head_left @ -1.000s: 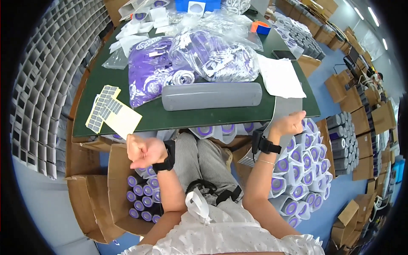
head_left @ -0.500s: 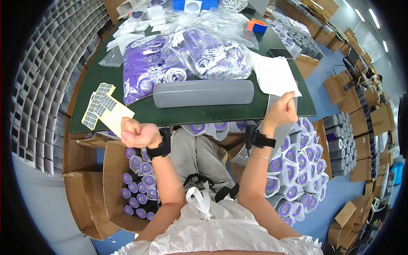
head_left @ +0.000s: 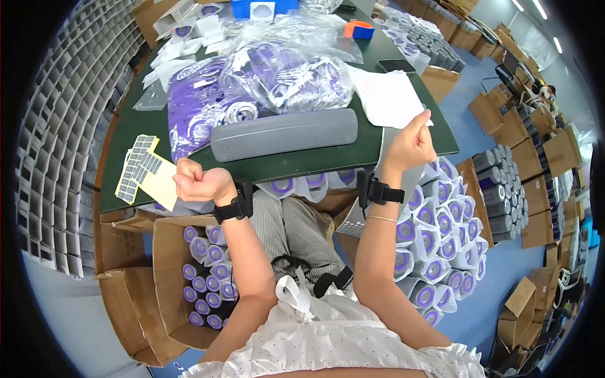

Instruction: The person peels a sticker from a sheet, applies it to a gray electronic device, and wraps the device in a white foam sheet. They then place the wrapped device into a cardboard box and repeat the process with a second unit.

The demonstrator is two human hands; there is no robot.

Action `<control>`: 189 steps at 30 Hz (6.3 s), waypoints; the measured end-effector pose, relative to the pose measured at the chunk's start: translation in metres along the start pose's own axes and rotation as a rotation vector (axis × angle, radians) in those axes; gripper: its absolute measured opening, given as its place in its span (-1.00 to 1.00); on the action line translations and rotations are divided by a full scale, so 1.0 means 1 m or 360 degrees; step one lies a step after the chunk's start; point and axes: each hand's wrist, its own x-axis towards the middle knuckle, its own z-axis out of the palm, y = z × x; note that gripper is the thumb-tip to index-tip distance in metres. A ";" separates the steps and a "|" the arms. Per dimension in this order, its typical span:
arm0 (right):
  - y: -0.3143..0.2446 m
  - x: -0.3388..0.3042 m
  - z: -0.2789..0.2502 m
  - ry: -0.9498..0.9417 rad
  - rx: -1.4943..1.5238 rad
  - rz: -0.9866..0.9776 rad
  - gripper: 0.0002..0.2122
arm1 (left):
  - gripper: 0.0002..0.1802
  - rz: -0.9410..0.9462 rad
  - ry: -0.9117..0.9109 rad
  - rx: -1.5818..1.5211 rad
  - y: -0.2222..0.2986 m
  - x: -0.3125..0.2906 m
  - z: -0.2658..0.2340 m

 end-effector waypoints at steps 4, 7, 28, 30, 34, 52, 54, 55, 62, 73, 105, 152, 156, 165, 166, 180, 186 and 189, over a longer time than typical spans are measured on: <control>-0.006 -0.004 0.003 -0.0003 0.0016 0.0053 -0.49 | -0.58 -0.0081 0.0118 0.0093 0.001 0.014 -0.009; -0.019 -0.012 0.014 -0.0076 0.0222 0.0071 -0.53 | -0.59 -0.0004 0.0125 0.0014 0.003 0.035 -0.016; -0.034 -0.052 -0.123 -0.3151 -0.0287 0.0402 -0.51 | -0.67 -0.0139 -0.1190 0.1346 -0.105 0.138 -0.185; -0.041 -0.052 -0.125 -0.3070 -0.0224 0.0373 -0.48 | -0.69 -0.0217 -0.1388 0.1366 -0.122 0.144 -0.183; -0.061 -0.048 -0.129 -0.3020 -0.0234 0.0361 -0.46 | -0.68 -0.0015 -0.1362 0.1324 -0.159 0.138 -0.200; -0.151 -0.138 -0.084 -0.2442 0.0805 -0.0579 -0.78 | 0.10 -0.0193 -0.2291 0.1467 -0.109 0.118 -0.200; -0.157 -0.157 -0.078 -0.2488 0.0785 -0.0570 -0.77 | -0.23 -0.0121 -0.2037 0.1413 -0.109 0.114 -0.199; -0.161 -0.163 -0.075 -0.2547 0.0763 -0.0576 -0.76 | -0.48 -0.0019 -0.1914 0.1410 -0.099 0.106 -0.200; -0.166 -0.147 -0.084 -0.2171 0.0877 -0.0653 -0.66 | -0.57 -0.1128 -0.2095 0.0823 0.038 0.079 -0.151; -0.129 -0.100 -0.106 -0.2265 0.0799 -0.0324 -0.67 | -0.48 -0.2052 -0.2326 -0.0097 0.060 0.047 -0.140; -0.123 -0.101 -0.117 -0.2163 0.0673 -0.0337 -0.80 | -0.71 -0.1942 -0.2278 -0.0141 0.064 0.038 -0.137; 0.044 -0.040 0.012 -0.1576 0.0012 0.0183 -0.46 | -0.57 -0.0681 -0.1453 0.0847 -0.079 0.047 -0.055; 0.030 -0.045 0.017 -0.1808 0.0173 0.0555 -0.53 | -0.38 -0.0831 -0.1934 0.1054 -0.076 0.022 -0.037; 0.025 -0.076 -0.068 -0.1429 0.0485 0.0336 -0.58 | -0.38 -0.0827 -0.1904 -0.0021 -0.056 0.016 -0.101; 0.028 -0.077 -0.074 -0.1403 0.0427 0.0196 -0.60 | -0.38 -0.0835 -0.1912 -0.0017 -0.051 0.017 -0.106; 0.003 -0.061 -0.064 -0.1492 0.0893 0.0943 -0.26 | -0.34 -0.1130 -0.1764 0.0046 -0.061 0.002 -0.079; 0.011 -0.063 -0.058 -0.1537 0.0830 0.0942 -0.15 | -0.29 -0.0709 -0.1651 -0.0177 -0.050 -0.010 -0.069; 0.013 -0.065 -0.055 -0.1559 0.0777 0.0977 -0.12 | -0.29 -0.0985 -0.1321 0.0418 -0.046 -0.024 -0.068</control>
